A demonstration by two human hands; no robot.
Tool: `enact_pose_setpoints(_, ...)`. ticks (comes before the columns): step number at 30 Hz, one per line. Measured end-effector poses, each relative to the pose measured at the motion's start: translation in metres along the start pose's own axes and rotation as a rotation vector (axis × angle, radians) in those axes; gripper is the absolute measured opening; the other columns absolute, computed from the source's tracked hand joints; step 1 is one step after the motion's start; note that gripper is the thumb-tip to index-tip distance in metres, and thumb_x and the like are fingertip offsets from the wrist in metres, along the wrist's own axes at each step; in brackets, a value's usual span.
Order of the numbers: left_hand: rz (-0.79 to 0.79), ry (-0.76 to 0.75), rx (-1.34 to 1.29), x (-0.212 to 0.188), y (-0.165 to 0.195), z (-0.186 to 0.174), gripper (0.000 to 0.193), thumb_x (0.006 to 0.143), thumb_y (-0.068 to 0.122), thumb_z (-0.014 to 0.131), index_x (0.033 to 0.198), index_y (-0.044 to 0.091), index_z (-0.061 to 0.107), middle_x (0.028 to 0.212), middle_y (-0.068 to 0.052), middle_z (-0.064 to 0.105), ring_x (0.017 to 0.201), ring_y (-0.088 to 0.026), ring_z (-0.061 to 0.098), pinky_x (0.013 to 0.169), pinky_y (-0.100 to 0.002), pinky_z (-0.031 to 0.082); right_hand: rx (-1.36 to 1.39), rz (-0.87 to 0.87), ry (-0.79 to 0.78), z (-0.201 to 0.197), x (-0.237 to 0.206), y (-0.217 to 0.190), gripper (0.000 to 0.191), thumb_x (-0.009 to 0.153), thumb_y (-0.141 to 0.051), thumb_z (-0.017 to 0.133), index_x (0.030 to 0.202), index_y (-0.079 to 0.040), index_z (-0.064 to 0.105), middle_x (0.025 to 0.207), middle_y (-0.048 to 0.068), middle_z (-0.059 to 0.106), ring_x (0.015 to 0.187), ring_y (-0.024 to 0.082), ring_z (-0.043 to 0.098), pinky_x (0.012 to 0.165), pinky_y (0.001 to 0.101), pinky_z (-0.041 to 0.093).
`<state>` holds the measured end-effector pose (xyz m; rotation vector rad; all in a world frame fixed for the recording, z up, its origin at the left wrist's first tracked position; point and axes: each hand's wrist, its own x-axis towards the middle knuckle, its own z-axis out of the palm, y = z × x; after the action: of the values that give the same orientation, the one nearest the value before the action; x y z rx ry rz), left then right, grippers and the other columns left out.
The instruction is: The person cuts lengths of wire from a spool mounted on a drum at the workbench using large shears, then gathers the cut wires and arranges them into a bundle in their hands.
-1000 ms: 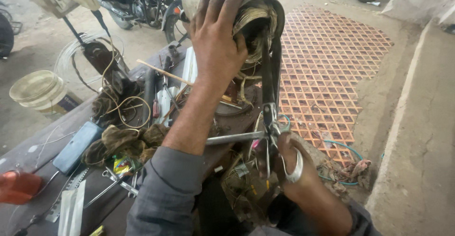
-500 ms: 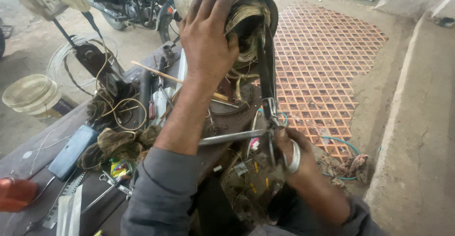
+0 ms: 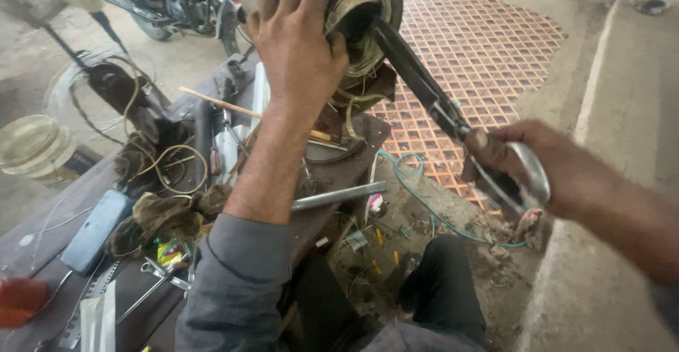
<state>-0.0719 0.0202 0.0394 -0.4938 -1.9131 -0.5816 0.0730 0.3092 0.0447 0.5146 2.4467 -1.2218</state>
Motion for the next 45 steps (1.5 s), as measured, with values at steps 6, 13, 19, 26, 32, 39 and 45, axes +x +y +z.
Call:
enact_pose_setpoints(6,-0.016,0.021,0.039,0.003,0.012,0.013,0.07,0.077,0.009,0.08,0.143,0.021,0.058,0.144,-0.004,0.059,0.136,-0.034,0.048,0.107,-0.054,0.04,-0.438,-0.045,0.077,-0.044,-0.011,-0.051,0.068,0.093,-0.067,0.056,0.103,-0.003,0.076,0.079,0.019,0.071,0.06,0.034,0.072,0.058,0.044,0.061)
enact_pose_setpoints(13,-0.06,0.037,0.034,0.005,0.018,0.016,0.077,0.075,0.009,0.081,0.147,0.024,0.057,0.149,0.002,0.058,0.142,-0.03,0.046,0.109,-0.053,0.039,-0.532,-0.194,0.062,-0.037,0.009,-0.031,0.056,0.09,-0.059,0.063,0.1,-0.007,0.079,0.068,0.013,0.072,0.049,0.026,0.068,0.044,0.0394,0.057)
enact_pose_setpoints(19,-0.096,0.014,-0.001,0.009,0.017,0.016,0.078,0.072,0.008,0.079,0.146,0.023,0.058,0.151,0.003,0.058,0.142,-0.031,0.046,0.106,-0.052,0.039,-0.426,-0.78,0.39,0.026,0.075,0.038,0.036,0.081,-0.044,0.079,0.085,-0.009,0.077,0.059,0.007,0.069,0.047,0.022,0.065,0.048,0.0378,0.051)
enact_pose_setpoints(26,-0.071,0.061,0.026,0.005,0.017,0.018,0.08,0.074,0.008,0.079,0.149,0.023,0.056,0.154,0.001,0.054,0.144,-0.031,0.046,0.108,-0.052,0.038,-0.64,-0.918,0.776,0.046,0.084,0.046,0.047,0.08,-0.056,0.079,0.073,-0.01,0.068,0.057,0.011,0.061,0.053,0.032,0.06,0.059,0.0466,0.046)
enact_pose_setpoints(32,-0.084,0.055,0.031,0.001,0.018,0.025,0.08,0.074,0.006,0.079,0.149,0.021,0.056,0.155,0.0,0.054,0.143,-0.031,0.046,0.108,-0.054,0.038,-0.95,-0.803,1.043,0.029,0.021,0.023,0.043,0.088,-0.05,0.074,0.073,-0.011,0.062,0.063,0.004,0.063,0.05,0.022,0.055,0.069,0.0438,0.04)
enact_pose_setpoints(39,-0.107,0.067,0.063,-0.002,0.02,0.036,0.073,0.077,0.007,0.08,0.145,0.023,0.058,0.147,0.001,0.058,0.14,-0.031,0.045,0.104,-0.054,0.04,-1.279,-0.726,1.019,0.009,-0.009,-0.006,0.042,0.09,-0.052,0.075,0.078,-0.012,0.07,0.057,0.001,0.061,0.041,0.012,0.052,0.079,0.0426,0.042)
enact_pose_setpoints(45,-0.123,0.068,0.063,0.001,0.022,0.037,0.075,0.074,0.01,0.084,0.143,0.024,0.059,0.147,0.002,0.058,0.139,-0.03,0.045,0.102,-0.054,0.04,-0.998,-0.807,0.933,-0.004,0.033,0.006,0.055,0.088,-0.061,0.08,0.07,-0.011,0.066,0.059,0.003,0.06,0.046,0.022,0.053,0.067,0.04,0.041)
